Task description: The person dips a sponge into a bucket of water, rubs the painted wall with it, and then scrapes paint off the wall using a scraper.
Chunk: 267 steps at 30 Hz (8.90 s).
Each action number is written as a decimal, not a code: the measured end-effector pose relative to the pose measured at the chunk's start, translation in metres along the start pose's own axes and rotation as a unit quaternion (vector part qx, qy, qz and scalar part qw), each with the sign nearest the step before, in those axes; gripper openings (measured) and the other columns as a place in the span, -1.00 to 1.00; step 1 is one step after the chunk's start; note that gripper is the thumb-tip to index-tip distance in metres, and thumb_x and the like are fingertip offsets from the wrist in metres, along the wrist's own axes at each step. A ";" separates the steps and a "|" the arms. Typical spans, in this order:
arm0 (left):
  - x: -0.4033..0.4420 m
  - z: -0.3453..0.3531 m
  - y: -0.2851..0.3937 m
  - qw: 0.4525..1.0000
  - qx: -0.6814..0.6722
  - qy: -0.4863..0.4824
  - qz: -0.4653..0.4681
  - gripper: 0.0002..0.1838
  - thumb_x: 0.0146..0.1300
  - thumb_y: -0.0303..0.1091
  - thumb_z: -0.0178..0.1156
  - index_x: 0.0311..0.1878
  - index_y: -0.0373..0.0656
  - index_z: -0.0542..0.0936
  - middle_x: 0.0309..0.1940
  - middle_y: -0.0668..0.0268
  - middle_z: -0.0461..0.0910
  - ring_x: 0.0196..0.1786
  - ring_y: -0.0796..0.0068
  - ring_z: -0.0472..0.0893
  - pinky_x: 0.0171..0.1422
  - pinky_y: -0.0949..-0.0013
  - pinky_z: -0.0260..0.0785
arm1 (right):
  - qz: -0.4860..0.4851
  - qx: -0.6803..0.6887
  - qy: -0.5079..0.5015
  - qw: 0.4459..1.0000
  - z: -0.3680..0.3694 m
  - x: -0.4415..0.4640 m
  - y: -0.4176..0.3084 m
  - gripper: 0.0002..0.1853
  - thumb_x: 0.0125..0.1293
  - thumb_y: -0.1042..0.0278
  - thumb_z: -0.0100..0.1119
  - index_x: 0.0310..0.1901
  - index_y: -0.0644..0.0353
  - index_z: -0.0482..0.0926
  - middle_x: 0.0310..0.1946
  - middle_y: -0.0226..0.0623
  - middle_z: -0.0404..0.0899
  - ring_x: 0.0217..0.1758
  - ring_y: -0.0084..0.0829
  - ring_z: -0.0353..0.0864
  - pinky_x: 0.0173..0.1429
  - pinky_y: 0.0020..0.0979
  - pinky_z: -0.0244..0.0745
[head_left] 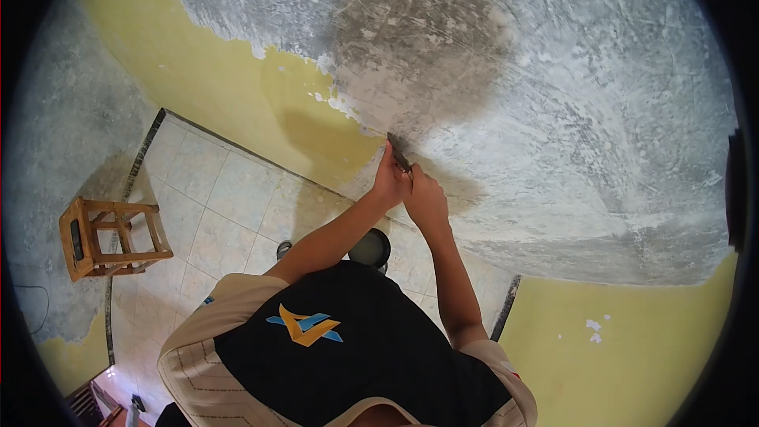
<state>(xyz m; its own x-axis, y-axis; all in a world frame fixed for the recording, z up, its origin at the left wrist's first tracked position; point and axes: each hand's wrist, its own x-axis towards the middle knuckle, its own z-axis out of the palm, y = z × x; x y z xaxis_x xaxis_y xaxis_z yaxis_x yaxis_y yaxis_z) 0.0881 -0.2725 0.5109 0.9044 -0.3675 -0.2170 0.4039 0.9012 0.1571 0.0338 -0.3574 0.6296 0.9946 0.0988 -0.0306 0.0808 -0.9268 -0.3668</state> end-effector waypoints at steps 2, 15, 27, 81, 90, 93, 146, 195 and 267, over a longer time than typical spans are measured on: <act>-0.005 0.014 0.001 0.999 -0.003 0.036 0.003 -0.49 0.49 0.37 0.04 -0.11 0.09 0.53 -0.33 0.51 0.56 -0.23 0.57 0.57 -0.12 0.39 0.48 | 0.006 -0.003 0.010 1.000 0.001 -0.001 -0.003 -0.56 0.54 0.15 0.05 0.22 0.37 0.51 -0.19 0.20 0.70 -0.12 0.24 0.71 -0.08 0.14 0.60; 0.023 -0.015 -0.007 0.995 -0.091 -0.006 0.038 -0.35 0.40 0.49 0.04 -0.14 0.01 0.57 -0.33 0.35 0.62 -0.22 0.37 0.66 -0.02 0.22 0.56 | 0.005 -0.054 -0.020 0.998 0.003 0.030 -0.017 -0.66 0.51 0.09 0.06 -0.04 0.25 0.59 -0.22 0.12 0.73 -0.13 0.21 0.73 -0.08 0.16 0.62; -0.001 -0.001 -0.001 0.997 0.000 0.078 -0.013 -0.36 0.39 0.49 0.07 -0.26 0.02 0.50 -0.45 0.37 0.54 -0.35 0.38 0.60 -0.23 0.25 0.52 | 0.028 -0.020 -0.041 0.999 -0.009 -0.002 -0.025 -0.59 0.54 0.00 0.01 0.08 0.23 0.51 -0.19 0.13 0.73 -0.12 0.20 0.75 -0.04 0.15 0.65; 0.006 0.003 -0.010 0.988 -0.144 0.064 -0.002 -0.45 0.44 0.38 0.11 -0.35 0.06 0.48 -0.40 0.48 0.49 -0.25 0.42 0.57 -0.02 0.27 0.51 | 0.054 -0.031 -0.021 0.998 -0.013 0.017 -0.026 -0.66 0.53 0.08 0.03 0.00 0.18 0.63 -0.18 0.09 0.73 -0.10 0.19 0.72 -0.03 0.12 0.62; 0.001 0.011 -0.011 0.978 -0.200 0.042 -0.048 -0.46 0.42 0.35 0.16 -0.39 0.07 0.48 -0.47 0.47 0.49 -0.26 0.38 0.59 -0.08 0.22 0.54 | 0.049 -0.052 -0.037 0.997 -0.028 0.008 -0.044 -0.64 0.54 0.09 0.01 0.07 0.21 0.58 -0.09 0.05 0.71 -0.06 0.18 0.73 -0.01 0.12 0.63; 0.002 0.008 -0.012 0.977 -0.203 0.039 -0.053 -0.45 0.42 0.36 0.16 -0.39 0.07 0.48 -0.46 0.48 0.51 -0.26 0.40 0.60 -0.07 0.24 0.54 | 0.054 -0.054 -0.034 0.997 -0.031 0.007 -0.044 -0.64 0.55 0.07 0.00 -0.02 0.24 0.59 -0.19 0.12 0.71 -0.10 0.22 0.72 -0.03 0.15 0.61; -0.001 -0.005 0.025 0.995 -0.060 0.069 0.028 -0.45 0.51 0.34 0.01 0.11 0.05 0.59 -0.23 0.37 0.62 -0.15 0.40 0.60 -0.01 0.22 0.52 | -0.011 0.177 -0.009 0.984 0.009 0.029 -0.019 -0.68 0.49 0.22 0.15 -0.05 0.37 0.63 -0.27 0.18 0.66 -0.18 0.17 0.68 -0.09 -0.10 0.54; -0.003 -0.014 0.024 0.999 -0.014 -0.010 0.039 -0.48 0.54 0.26 0.05 0.19 0.00 0.52 0.02 0.31 0.62 0.00 0.29 0.61 0.16 0.15 0.51 | -0.040 0.265 -0.005 0.963 0.026 0.014 0.005 -0.65 0.52 0.16 0.17 -0.08 0.38 0.63 -0.46 0.05 0.57 -0.41 -0.11 0.56 -0.18 -0.22 0.50; -0.006 -0.022 0.080 0.987 0.061 0.123 0.079 -0.37 0.39 0.43 0.13 0.05 0.01 0.56 -0.27 0.34 0.59 -0.27 0.36 0.58 -0.14 0.17 0.51 | -0.106 0.333 0.096 0.932 0.094 0.046 -0.021 -0.62 0.50 0.13 0.24 0.03 0.34 0.68 -0.45 0.04 0.62 -0.43 -0.23 0.61 -0.21 -0.29 0.52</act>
<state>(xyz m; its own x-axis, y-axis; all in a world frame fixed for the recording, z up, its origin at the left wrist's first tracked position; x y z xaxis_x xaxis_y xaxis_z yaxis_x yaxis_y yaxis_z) 0.1123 -0.1934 0.5033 0.9028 -0.1436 -0.4053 0.2872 0.9028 0.3200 0.0723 -0.2994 0.5488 0.9595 0.1274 0.2512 0.2816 -0.4568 -0.8438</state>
